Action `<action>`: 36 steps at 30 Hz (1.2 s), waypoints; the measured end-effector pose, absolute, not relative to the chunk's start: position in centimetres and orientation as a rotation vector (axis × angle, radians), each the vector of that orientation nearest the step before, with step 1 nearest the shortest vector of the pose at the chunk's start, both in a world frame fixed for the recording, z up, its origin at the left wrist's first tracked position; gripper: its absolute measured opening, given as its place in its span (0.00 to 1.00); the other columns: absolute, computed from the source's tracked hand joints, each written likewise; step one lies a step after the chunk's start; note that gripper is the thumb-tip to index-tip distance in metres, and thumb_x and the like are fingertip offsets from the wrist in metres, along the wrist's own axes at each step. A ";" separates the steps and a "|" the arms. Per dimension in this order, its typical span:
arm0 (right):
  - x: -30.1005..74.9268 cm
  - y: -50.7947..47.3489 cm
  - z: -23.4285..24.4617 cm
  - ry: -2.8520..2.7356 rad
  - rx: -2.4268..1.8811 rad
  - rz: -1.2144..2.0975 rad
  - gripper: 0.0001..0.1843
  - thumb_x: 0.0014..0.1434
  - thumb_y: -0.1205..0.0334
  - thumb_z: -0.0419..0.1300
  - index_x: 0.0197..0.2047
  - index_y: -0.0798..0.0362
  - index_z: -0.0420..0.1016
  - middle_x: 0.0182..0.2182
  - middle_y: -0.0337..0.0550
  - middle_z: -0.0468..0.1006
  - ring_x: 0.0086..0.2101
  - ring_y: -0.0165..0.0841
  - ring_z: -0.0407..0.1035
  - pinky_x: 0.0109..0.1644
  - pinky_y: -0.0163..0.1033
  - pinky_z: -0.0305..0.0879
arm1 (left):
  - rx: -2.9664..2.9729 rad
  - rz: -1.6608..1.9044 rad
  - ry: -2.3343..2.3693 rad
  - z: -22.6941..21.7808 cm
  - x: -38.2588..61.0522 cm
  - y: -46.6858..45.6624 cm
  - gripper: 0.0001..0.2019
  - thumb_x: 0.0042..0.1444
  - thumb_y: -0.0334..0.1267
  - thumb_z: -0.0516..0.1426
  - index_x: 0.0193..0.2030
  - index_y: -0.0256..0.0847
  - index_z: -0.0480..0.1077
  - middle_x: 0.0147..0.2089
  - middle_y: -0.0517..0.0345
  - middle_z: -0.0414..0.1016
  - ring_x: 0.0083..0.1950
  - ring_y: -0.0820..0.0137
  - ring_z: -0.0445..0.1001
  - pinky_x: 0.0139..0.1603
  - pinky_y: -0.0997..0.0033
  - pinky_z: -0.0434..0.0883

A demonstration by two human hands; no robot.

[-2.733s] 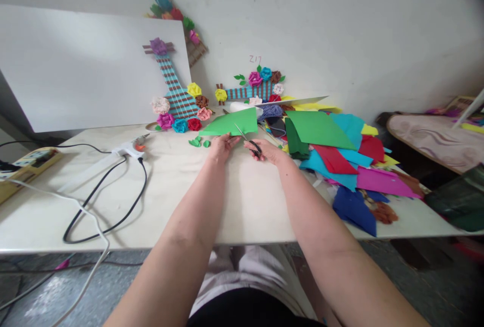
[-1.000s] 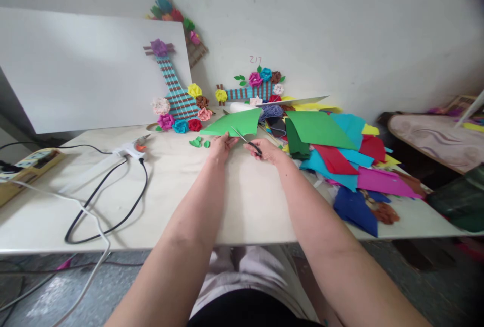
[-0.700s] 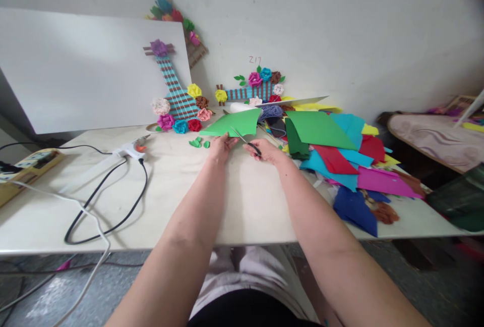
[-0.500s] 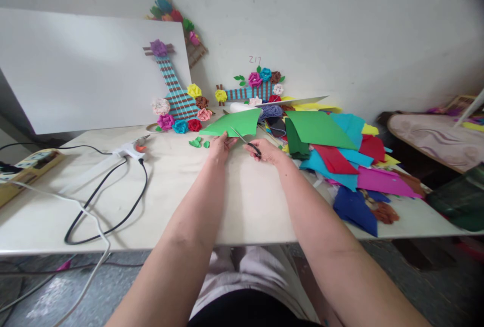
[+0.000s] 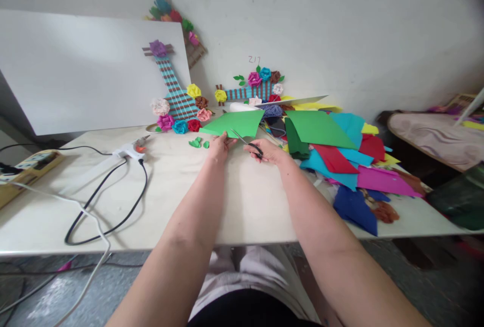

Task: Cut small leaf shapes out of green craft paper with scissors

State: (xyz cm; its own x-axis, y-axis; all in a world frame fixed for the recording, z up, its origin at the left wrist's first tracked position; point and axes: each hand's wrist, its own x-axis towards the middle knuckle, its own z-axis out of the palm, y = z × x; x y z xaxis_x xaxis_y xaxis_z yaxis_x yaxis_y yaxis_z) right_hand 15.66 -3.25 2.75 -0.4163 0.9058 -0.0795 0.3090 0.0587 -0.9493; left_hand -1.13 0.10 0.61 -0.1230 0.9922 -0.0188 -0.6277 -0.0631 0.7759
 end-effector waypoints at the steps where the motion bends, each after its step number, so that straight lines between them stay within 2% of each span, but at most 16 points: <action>1: 15.8 -3.2 2.7 -1.775 -1.211 1.377 0.11 0.55 0.60 0.60 0.28 0.57 0.65 0.13 0.31 0.66 0.10 0.20 0.57 0.08 0.25 0.42 | 0.649 1.557 0.751 0.6 -1.1 0.1 0.03 0.52 0.28 0.55 0.28 0.34 0.67 0.20 0.59 0.70 0.24 0.71 0.74 0.35 0.69 0.74; 11: 16.6 -3.2 2.7 -1.777 -1.172 1.447 0.10 0.55 0.59 0.60 0.32 0.59 0.69 0.14 0.33 0.68 0.10 0.20 0.57 0.08 0.26 0.43 | 0.662 1.499 0.711 0.7 -1.4 0.0 0.06 0.53 0.26 0.53 0.26 0.33 0.65 0.18 0.58 0.68 0.23 0.69 0.75 0.38 0.66 0.75; 21: 16.4 -3.7 3.2 -1.752 -1.230 1.413 0.12 0.55 0.58 0.59 0.29 0.59 0.68 0.14 0.34 0.67 0.11 0.20 0.57 0.09 0.26 0.45 | 0.676 1.443 0.728 0.6 -1.3 0.1 0.08 0.53 0.28 0.55 0.24 0.34 0.63 0.15 0.59 0.66 0.26 0.66 0.77 0.40 0.64 0.75; 28: 16.4 -3.2 2.8 -1.773 -1.233 1.366 0.13 0.53 0.58 0.61 0.25 0.58 0.66 0.14 0.33 0.65 0.10 0.19 0.54 0.10 0.26 0.41 | 0.704 1.423 0.755 1.0 -1.3 -0.3 0.06 0.54 0.28 0.53 0.26 0.32 0.65 0.18 0.52 0.70 0.32 0.62 0.78 0.41 0.62 0.75; 32: 16.3 -3.2 2.9 -1.782 -1.228 1.353 0.11 0.53 0.60 0.61 0.27 0.58 0.67 0.13 0.32 0.65 0.10 0.19 0.53 0.10 0.27 0.41 | 0.723 1.404 0.758 0.9 -1.3 -0.2 0.03 0.54 0.30 0.55 0.31 0.32 0.67 0.20 0.51 0.73 0.31 0.62 0.78 0.38 0.63 0.75; 36: 16.3 -3.4 3.0 -1.779 -1.236 1.354 0.10 0.53 0.60 0.61 0.27 0.58 0.67 0.13 0.32 0.65 0.10 0.19 0.52 0.11 0.27 0.41 | 0.749 1.430 0.773 0.8 -1.3 -0.1 0.05 0.55 0.30 0.53 0.29 0.33 0.65 0.19 0.53 0.71 0.29 0.64 0.78 0.38 0.64 0.75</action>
State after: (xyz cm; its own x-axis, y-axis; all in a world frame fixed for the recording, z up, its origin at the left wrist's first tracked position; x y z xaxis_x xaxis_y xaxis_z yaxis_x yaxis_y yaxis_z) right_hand 16.30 -3.41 3.02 -0.4035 0.9111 -0.0845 0.3241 0.0560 -0.9444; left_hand -1.32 -0.05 0.78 -0.0046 0.9999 -0.0149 -0.5600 0.0098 0.8284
